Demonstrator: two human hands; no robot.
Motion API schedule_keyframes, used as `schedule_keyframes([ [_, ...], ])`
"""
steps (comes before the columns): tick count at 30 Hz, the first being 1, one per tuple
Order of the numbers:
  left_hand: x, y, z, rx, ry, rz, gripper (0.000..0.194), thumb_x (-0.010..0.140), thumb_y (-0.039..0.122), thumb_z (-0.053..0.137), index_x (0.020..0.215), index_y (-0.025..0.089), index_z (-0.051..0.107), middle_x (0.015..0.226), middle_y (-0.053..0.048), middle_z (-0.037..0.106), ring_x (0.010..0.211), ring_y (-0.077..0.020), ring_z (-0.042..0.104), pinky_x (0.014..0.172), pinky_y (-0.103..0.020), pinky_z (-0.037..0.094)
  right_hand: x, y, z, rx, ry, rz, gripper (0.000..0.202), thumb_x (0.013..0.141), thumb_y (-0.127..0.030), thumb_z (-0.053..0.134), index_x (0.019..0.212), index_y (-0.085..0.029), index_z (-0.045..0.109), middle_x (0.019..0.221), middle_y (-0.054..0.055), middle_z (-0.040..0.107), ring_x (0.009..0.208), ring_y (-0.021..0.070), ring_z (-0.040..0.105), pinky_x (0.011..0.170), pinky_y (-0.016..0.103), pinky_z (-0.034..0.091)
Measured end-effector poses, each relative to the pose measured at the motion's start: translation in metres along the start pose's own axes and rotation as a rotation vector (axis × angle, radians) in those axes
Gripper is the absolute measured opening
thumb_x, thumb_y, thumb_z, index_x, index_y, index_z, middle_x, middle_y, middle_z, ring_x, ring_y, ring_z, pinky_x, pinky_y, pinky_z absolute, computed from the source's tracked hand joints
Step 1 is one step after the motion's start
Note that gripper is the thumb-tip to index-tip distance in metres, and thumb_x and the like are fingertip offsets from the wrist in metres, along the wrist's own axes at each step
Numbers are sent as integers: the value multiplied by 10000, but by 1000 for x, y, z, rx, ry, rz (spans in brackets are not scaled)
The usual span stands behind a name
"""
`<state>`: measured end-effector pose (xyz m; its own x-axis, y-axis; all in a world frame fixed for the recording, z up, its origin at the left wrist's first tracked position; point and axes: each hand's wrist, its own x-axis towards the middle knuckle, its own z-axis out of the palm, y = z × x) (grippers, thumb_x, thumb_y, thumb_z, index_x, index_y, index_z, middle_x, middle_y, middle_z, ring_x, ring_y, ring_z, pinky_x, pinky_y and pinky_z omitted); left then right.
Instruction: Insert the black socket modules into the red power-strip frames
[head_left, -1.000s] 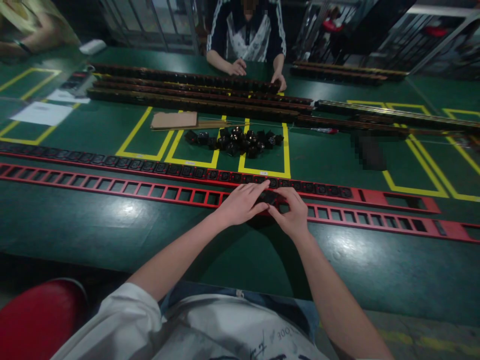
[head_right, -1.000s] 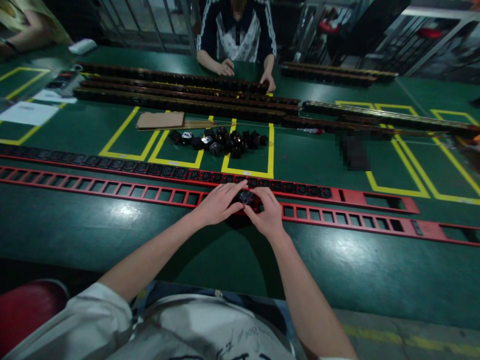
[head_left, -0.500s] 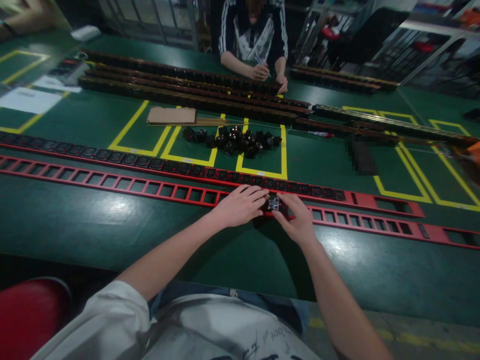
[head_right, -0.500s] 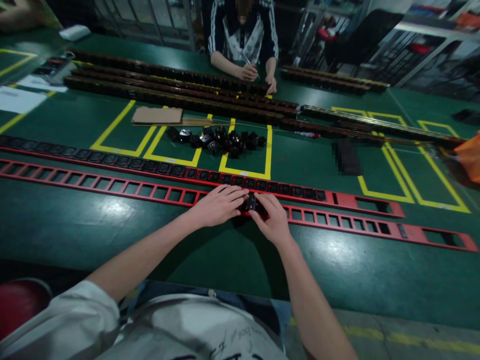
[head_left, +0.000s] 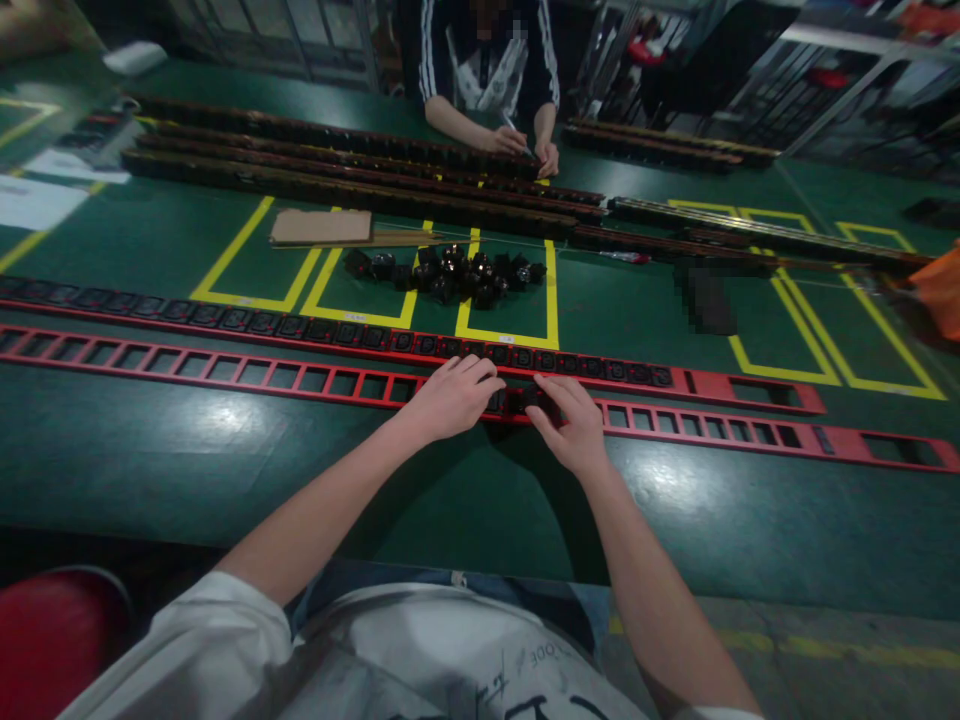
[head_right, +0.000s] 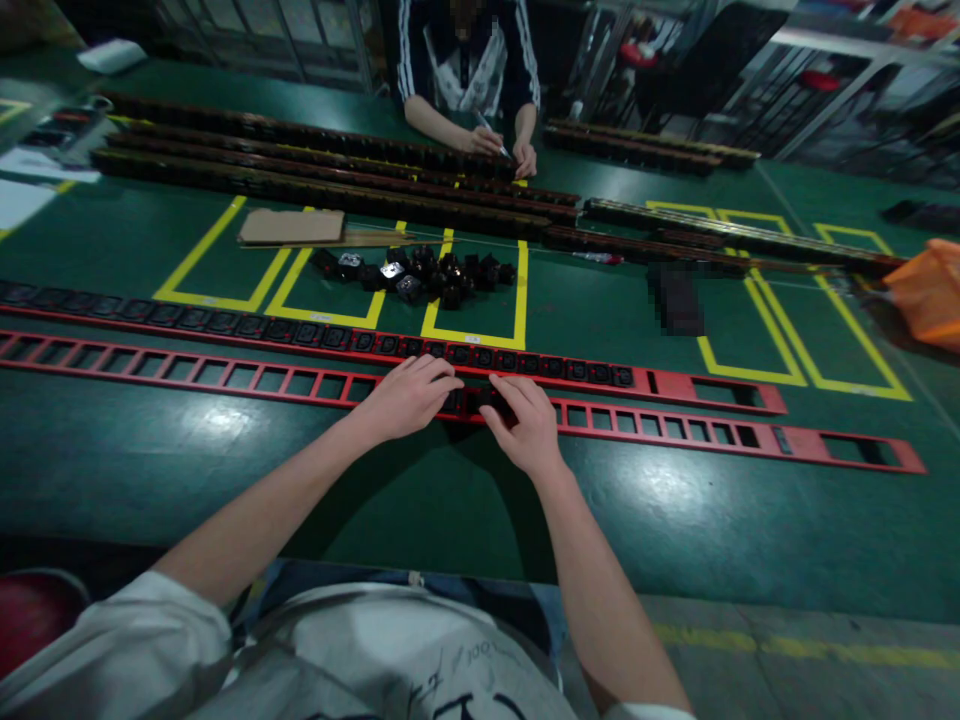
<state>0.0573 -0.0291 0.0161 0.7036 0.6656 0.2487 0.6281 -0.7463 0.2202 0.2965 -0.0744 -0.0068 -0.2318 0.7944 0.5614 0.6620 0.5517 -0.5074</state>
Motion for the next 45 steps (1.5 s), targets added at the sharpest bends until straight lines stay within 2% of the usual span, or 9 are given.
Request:
schedule_keyframes([
  [4,-2,-13,-5,-38,-19,7,256,1019,211,452,1120,151,679,1086,-83,640,1002,-222,579,864,-379,482,0,0,0,9,-1,7,403,939,-318,659,1334,-239,642,1137,118,699,1016,261,680,867,451,582],
  [7,-3,-16,-7,-55,-9,89,232,990,227,512,1146,162,672,1117,-85,635,1014,-225,572,867,-374,469,1,0,0,-7,-6,7,404,934,-324,666,1328,-233,647,1133,119,702,1006,266,681,860,455,580],
  [12,-6,-11,-4,-14,38,234,198,992,211,503,1045,183,691,1049,-81,629,958,-216,559,800,-350,425,2,0,0,-10,-11,-4,398,930,-312,665,1321,-233,656,1127,122,707,1007,273,685,862,457,578],
  [20,-4,-5,-2,40,-3,291,233,994,204,493,1101,153,694,977,-84,649,836,-189,573,736,-333,416,2,0,0,-2,-10,24,396,928,-328,662,1313,-237,662,1143,120,709,1028,273,684,880,459,577],
  [25,-3,4,3,81,38,303,249,1004,193,467,1086,157,698,914,-66,648,806,-184,576,668,-338,405,2,0,-1,-2,-29,44,386,933,-346,653,1304,-239,664,1155,122,703,1044,277,680,892,471,577],
  [32,-2,5,10,89,74,251,255,1035,251,446,1004,170,685,908,-72,653,858,-191,585,730,-338,403,2,1,-1,-6,-40,39,384,918,-359,676,1286,-248,666,1142,116,704,1032,273,680,893,475,580],
  [37,0,6,10,81,50,231,261,1034,274,448,957,163,671,919,-74,657,850,-189,591,736,-328,405,1,0,0,23,-40,3,337,920,-284,668,1253,-231,670,1136,117,706,1025,253,696,872,440,598],
  [40,0,7,8,76,69,224,246,1029,275,462,979,163,675,1018,-86,677,937,-208,603,793,-345,425,0,-1,0,63,-43,2,300,927,-244,645,1225,-235,673,1160,105,712,1052,241,703,906,436,601],
  [45,-1,5,6,6,80,237,221,1019,265,493,1070,175,688,1255,-78,675,1168,-234,584,979,-387,442,2,-2,0,77,-19,10,200,904,-248,690,1103,-234,683,1118,97,729,1027,246,714,898,452,606],
])
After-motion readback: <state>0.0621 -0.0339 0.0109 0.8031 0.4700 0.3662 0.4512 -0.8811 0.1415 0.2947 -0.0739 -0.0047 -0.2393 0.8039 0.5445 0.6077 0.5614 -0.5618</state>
